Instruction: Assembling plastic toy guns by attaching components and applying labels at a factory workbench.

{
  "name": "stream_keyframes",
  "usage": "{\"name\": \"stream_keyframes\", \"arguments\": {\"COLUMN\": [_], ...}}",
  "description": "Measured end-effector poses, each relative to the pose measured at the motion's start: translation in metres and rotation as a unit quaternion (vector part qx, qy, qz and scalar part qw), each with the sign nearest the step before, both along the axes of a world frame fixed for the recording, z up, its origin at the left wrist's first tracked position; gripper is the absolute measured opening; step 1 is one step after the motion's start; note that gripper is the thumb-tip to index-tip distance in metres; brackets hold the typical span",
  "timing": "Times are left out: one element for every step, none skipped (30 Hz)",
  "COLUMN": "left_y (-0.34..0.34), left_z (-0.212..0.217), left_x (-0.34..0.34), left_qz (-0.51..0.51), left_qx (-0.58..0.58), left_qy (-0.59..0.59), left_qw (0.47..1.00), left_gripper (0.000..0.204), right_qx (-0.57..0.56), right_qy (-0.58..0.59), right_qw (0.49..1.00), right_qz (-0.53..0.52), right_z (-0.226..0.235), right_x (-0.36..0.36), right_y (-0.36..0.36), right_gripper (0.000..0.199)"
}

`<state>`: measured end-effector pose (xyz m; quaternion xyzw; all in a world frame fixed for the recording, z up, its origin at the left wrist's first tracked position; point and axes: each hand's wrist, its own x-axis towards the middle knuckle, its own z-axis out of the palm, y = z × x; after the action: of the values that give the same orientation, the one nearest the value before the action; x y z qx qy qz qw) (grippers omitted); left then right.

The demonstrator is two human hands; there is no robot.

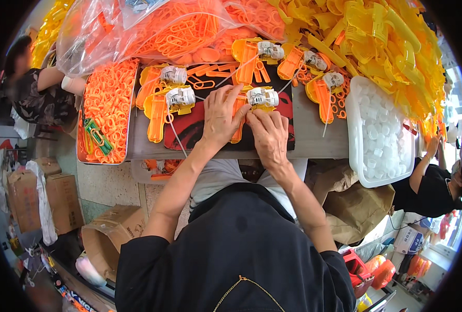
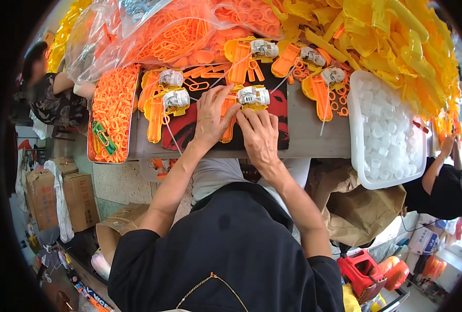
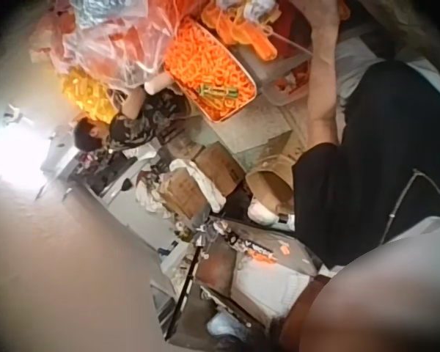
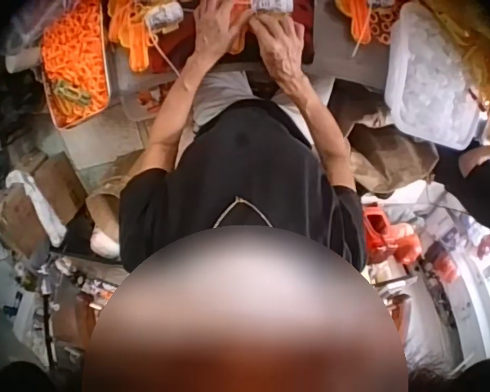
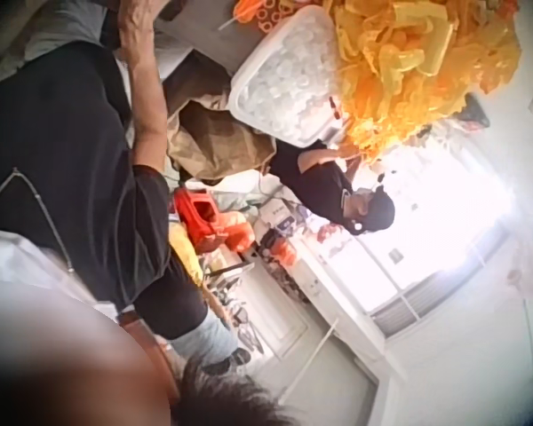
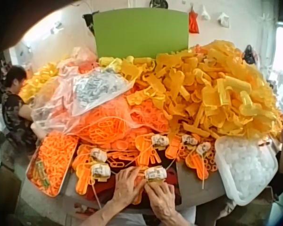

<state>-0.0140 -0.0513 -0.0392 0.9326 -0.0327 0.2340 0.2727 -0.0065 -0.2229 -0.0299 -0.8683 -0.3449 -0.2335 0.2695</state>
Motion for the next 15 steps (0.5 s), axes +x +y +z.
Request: {"name": "stream_keyframes", "arguments": {"left_y": [0.001,0.003,0.005,0.006,0.006,0.006,0.006,0.006,0.005,0.010,0.017,0.026,0.035,0.038,0.039], "left_z": [0.003,0.005,0.006,0.005,0.004,0.003,0.002,-0.002,-0.003,-0.001,0.001,0.003,0.006,0.014,0.022], "left_x": [0.002,0.003,0.005,0.007,0.009,0.010,0.012,0.016,0.018,0.020,0.022,0.023,0.025,0.025,0.027], "left_qz": [-0.002,-0.010,-0.017,-0.017,-0.017,-0.016,-0.016,-0.028,-0.042,-0.054,-0.056,-0.079,-0.102,-0.096,-0.094], "left_qx": [0.000,-0.031,-0.062,-0.063,-0.089,-0.115,-0.115,-0.111,-0.107,-0.103,-0.099,-0.064,-0.028,0.000,0.002], "left_qy": [0.001,0.027,0.053,0.055,0.058,0.061,0.059,0.039,0.021,0.042,0.044,0.050,0.051,0.068,0.066], "left_qw": [1.000,0.999,0.997,0.996,0.994,0.991,0.991,0.993,0.993,0.992,0.993,0.994,0.993,0.993,0.993], "left_gripper": [0.051,0.050,0.050,0.050,0.049,0.047,0.047,0.047,0.047,0.046,0.046,0.047,0.047,0.047,0.047], "right_qx": [-0.017,-0.020,-0.050,-0.079,-0.080,-0.089,-0.097,-0.106,-0.089,-0.092,-0.094,-0.037,0.021,0.050,0.041], "right_qy": [-0.014,-0.014,-0.025,-0.034,-0.033,-0.043,-0.055,-0.059,-0.035,-0.017,0.002,0.021,0.036,0.046,0.019], "right_qw": [0.999,0.999,0.996,0.991,0.991,0.993,0.993,0.993,0.994,0.994,0.992,0.999,0.999,0.998,0.999], "right_qz": [0.023,0.021,0.063,0.106,0.106,0.069,0.033,-0.002,-0.046,-0.062,-0.079,-0.027,0.025,0.019,-0.024], "right_z": [0.001,0.005,0.010,0.013,0.011,0.004,-0.002,-0.012,-0.024,-0.018,-0.008,-0.005,0.000,0.015,0.025], "right_x": [0.004,0.010,0.016,0.020,0.015,0.003,-0.007,-0.018,-0.029,-0.034,-0.037,-0.034,-0.024,-0.017,-0.006], "right_y": [-0.005,-0.010,-0.014,-0.017,-0.015,-0.007,0.002,0.010,0.018,0.024,0.028,0.025,0.021,0.014,0.009], "right_gripper": [0.033,0.033,0.035,0.037,0.037,0.041,0.044,0.047,0.047,0.044,0.041,0.038,0.036,0.032,0.033]}}
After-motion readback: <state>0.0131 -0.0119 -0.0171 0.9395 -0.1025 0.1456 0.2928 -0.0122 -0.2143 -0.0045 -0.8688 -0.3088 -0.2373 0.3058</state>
